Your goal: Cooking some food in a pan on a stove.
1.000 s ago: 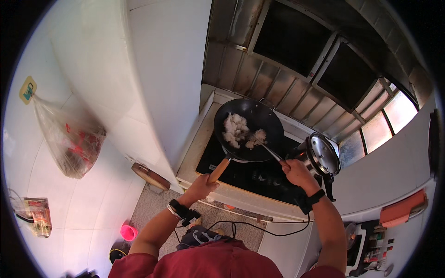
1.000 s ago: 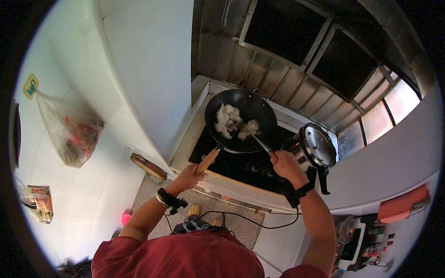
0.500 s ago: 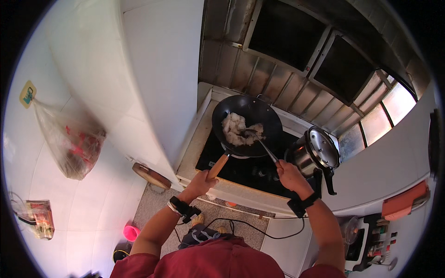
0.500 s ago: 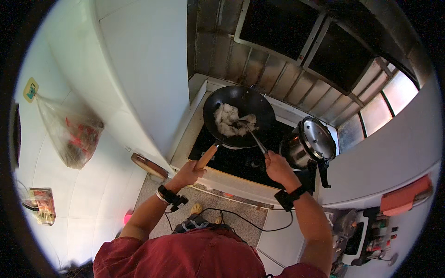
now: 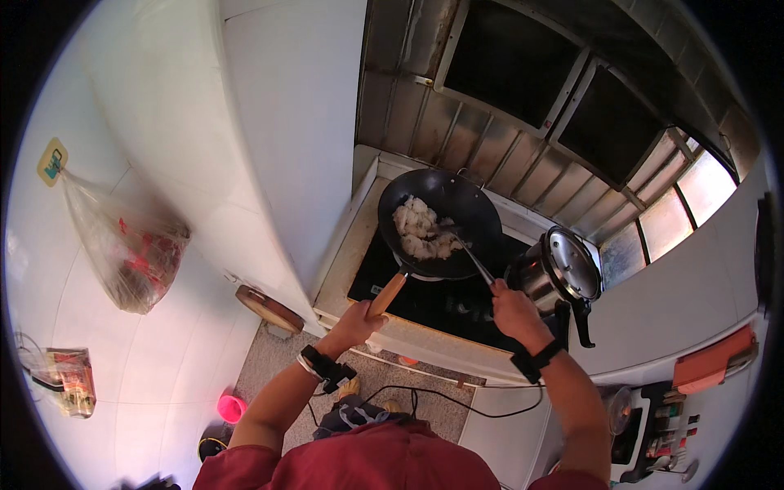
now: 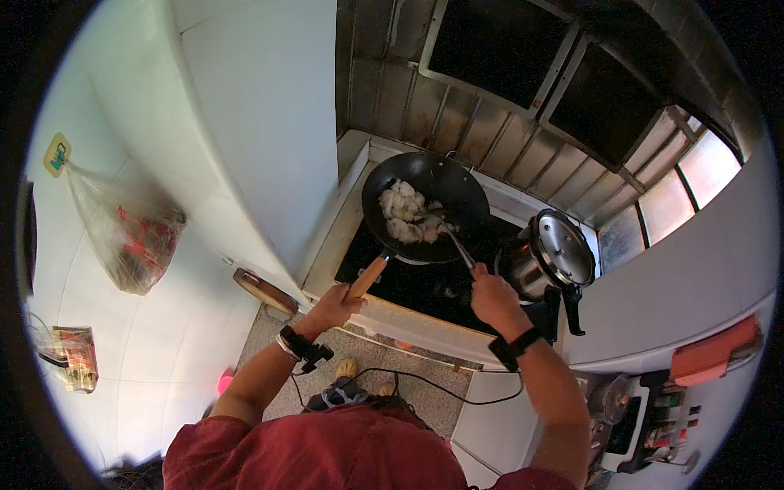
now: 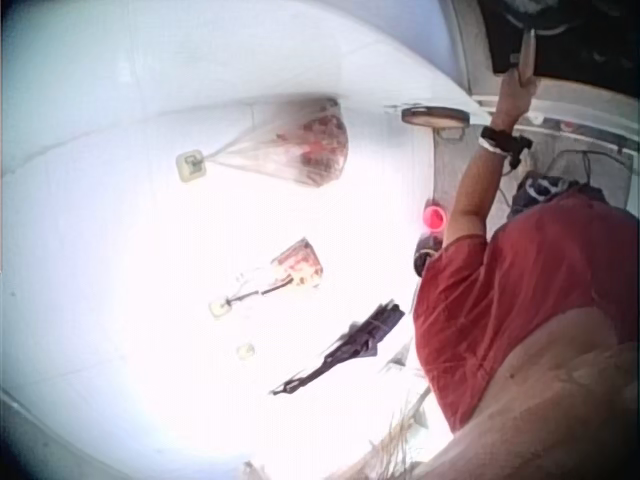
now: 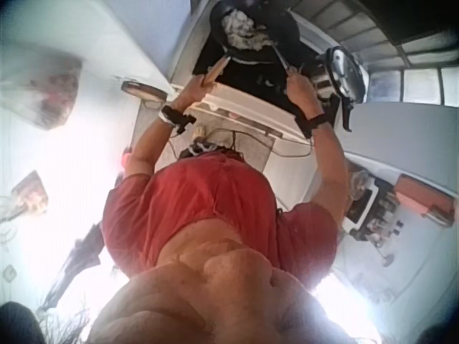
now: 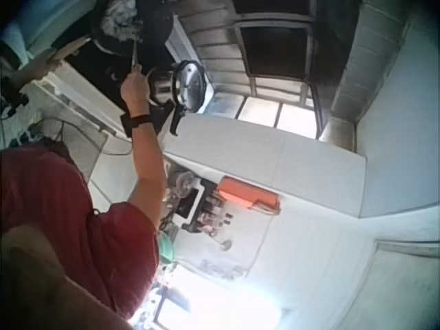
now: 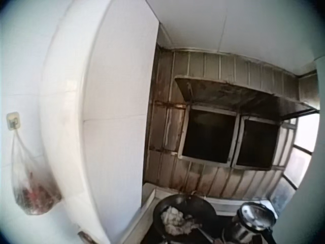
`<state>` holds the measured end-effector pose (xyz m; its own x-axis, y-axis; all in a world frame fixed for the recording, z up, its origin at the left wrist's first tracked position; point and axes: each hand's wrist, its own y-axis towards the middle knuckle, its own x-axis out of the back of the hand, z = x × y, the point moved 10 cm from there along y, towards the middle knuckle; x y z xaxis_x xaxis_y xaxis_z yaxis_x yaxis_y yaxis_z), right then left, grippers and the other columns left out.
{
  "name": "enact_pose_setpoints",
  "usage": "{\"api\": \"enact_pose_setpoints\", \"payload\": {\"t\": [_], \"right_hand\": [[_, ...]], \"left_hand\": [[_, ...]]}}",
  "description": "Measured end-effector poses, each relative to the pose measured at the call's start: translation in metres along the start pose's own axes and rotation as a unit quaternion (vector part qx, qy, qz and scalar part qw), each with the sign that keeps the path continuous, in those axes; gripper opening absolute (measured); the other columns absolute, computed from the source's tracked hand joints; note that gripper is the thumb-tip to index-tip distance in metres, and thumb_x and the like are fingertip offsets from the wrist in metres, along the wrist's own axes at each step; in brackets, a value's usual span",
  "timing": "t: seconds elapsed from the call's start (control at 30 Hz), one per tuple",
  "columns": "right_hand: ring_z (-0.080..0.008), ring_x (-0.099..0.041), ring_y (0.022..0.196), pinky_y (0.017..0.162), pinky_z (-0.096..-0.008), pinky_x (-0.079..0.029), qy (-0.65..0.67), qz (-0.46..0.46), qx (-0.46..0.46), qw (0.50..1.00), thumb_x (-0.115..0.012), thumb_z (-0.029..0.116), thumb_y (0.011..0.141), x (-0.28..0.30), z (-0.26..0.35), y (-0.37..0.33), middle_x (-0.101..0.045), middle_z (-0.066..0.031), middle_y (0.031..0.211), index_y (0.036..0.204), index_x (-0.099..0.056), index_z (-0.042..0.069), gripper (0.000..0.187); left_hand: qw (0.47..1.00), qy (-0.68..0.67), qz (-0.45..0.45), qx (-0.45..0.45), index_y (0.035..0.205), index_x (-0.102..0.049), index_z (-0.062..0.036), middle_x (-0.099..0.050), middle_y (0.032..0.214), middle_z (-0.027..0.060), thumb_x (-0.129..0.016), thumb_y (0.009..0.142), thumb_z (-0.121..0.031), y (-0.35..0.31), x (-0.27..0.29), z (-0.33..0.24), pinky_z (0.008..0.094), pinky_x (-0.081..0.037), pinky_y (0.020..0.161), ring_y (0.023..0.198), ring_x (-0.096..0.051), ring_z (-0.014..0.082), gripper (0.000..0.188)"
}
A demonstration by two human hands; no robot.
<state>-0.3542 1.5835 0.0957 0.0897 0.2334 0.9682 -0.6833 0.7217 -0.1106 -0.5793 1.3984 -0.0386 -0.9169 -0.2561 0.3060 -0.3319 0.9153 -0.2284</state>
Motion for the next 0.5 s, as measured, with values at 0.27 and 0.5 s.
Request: {"api": "enact_pose_setpoints", "payload": {"t": [0.27,0.5], "right_hand": [[-0.0368,-0.059,0.063,0.06,-0.0378,-0.048,0.254,0.131,-0.116,0.951,-0.048,0.015,0.094,0.036,0.007,-0.005,-0.061,-0.0212,0.078,0.116,-0.054,0.002,0.027],[-0.0429,-0.062,0.087,0.075,-0.0476,-0.05,0.012,0.008,0.077,0.997,-0.047,0.01,0.09,-0.007,0.037,0.018,-0.064,-0.027,0.093,0.115,-0.056,0.001,0.028]], "left_hand": [[0.999,-0.011,-0.017,-0.026,0.088,-0.056,0.0064,-0.058,0.07,0.0169,-0.068,0.082,-0.026,0.001,0.005,0.004,0.0389,-0.044,0.061,0.065,-0.058,0.0236,0.035],[1.0,0.004,-0.003,-0.01,0.089,-0.056,0.0048,-0.057,0.069,0.0133,-0.068,0.082,-0.025,0.001,0.0,-0.003,0.0382,-0.045,0.061,0.065,-0.058,0.0216,0.034]]}}
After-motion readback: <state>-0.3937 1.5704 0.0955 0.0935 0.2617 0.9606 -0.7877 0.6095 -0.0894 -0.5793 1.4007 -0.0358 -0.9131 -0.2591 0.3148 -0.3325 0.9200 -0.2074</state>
